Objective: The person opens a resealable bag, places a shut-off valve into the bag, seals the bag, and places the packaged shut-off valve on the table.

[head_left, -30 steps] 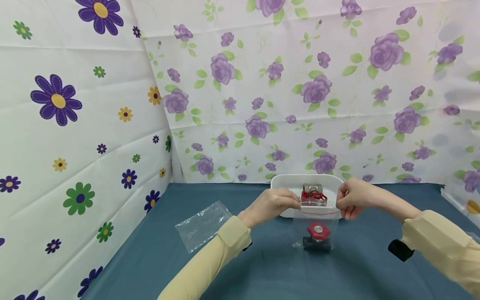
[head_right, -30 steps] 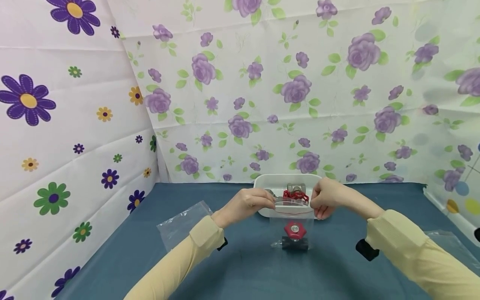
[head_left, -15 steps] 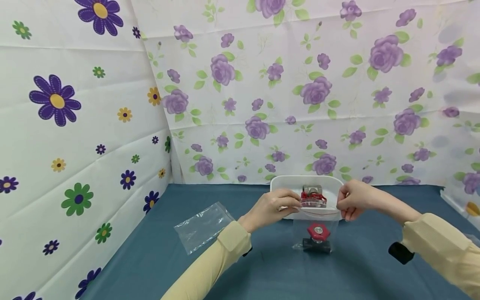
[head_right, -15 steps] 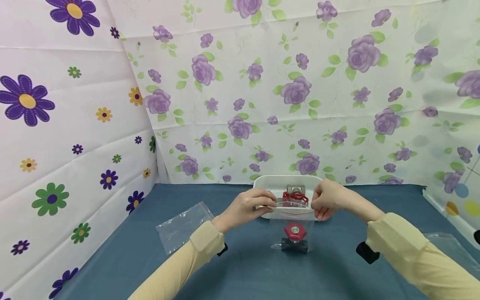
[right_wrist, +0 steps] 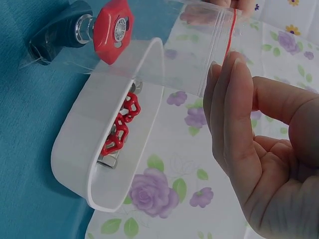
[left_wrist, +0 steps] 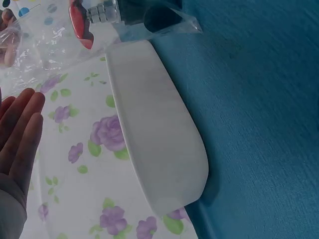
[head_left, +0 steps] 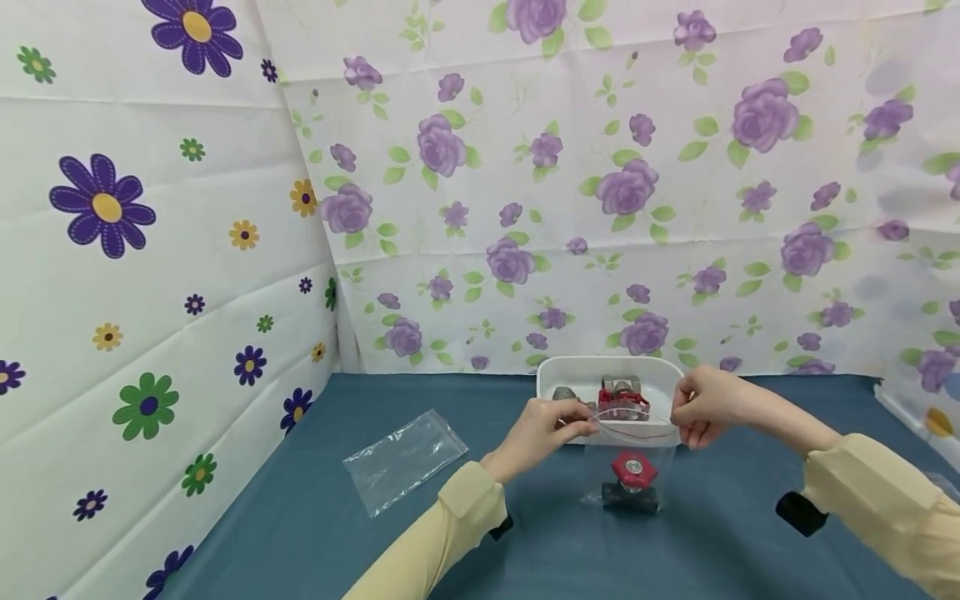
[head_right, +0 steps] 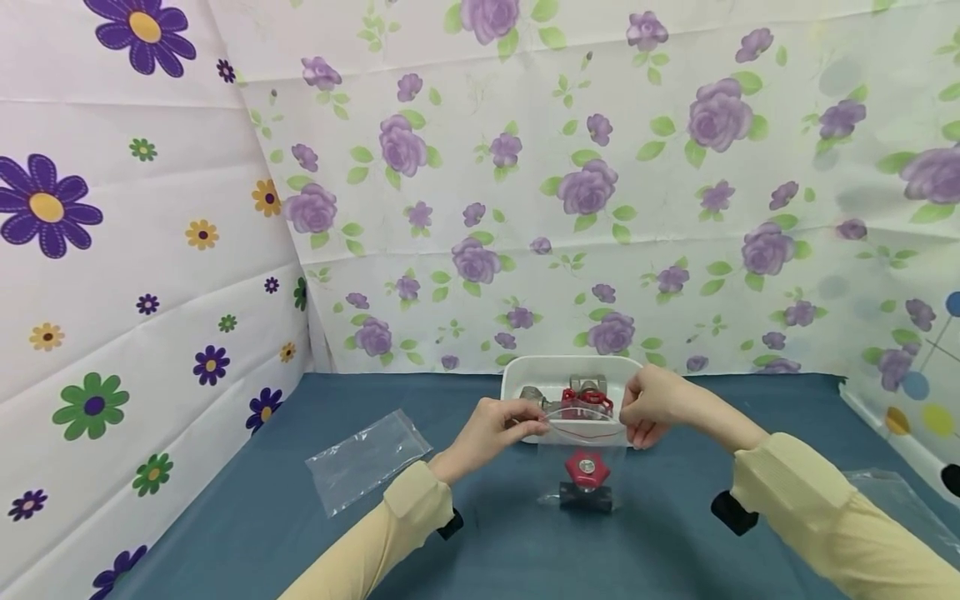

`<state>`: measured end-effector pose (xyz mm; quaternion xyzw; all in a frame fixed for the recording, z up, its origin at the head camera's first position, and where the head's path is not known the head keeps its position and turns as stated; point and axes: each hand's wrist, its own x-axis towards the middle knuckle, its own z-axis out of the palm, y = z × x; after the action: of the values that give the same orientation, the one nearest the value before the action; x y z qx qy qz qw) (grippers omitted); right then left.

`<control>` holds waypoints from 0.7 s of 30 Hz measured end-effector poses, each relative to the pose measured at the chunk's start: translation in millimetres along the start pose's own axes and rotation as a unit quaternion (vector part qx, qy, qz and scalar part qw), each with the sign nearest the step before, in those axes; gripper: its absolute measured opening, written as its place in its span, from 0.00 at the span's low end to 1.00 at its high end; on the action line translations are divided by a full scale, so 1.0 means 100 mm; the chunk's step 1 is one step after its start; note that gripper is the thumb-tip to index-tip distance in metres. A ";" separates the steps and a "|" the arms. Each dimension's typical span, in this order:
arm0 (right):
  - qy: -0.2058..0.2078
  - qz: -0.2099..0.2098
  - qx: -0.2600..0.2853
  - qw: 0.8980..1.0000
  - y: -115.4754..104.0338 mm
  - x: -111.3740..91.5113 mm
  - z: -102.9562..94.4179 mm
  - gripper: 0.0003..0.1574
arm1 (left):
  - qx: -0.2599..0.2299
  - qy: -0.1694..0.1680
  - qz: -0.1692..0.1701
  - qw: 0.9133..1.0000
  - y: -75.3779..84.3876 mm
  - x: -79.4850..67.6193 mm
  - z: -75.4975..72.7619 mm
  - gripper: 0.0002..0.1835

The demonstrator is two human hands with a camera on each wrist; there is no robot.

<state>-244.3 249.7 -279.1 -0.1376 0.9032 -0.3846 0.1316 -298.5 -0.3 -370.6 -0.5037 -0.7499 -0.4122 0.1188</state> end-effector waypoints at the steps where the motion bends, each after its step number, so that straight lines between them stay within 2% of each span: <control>1: 0.000 0.000 0.001 1.000 0.00 0.00 0.00 0.05 | -0.007 0.007 0.003 1.000 0.00 0.00 0.00 0.05; 7: -0.005 -0.012 0.006 1.000 0.02 0.00 0.00 0.05 | -0.018 0.027 0.024 0.999 0.06 -0.02 -0.01 0.05; 15: -0.007 -0.022 0.008 1.000 0.09 -0.02 0.01 0.07 | -0.033 0.047 0.053 0.997 0.36 -0.04 -0.11 0.05; 21: 0.004 -0.034 -0.015 0.999 0.10 -0.05 -0.02 0.10 | -0.026 0.057 0.071 0.996 0.37 -0.02 -0.11 0.05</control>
<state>-241.9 259.7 -284.5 -0.1688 0.9043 -0.3756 0.1125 -268.3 -4.6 -346.1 -0.5340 -0.6935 -0.4501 0.1771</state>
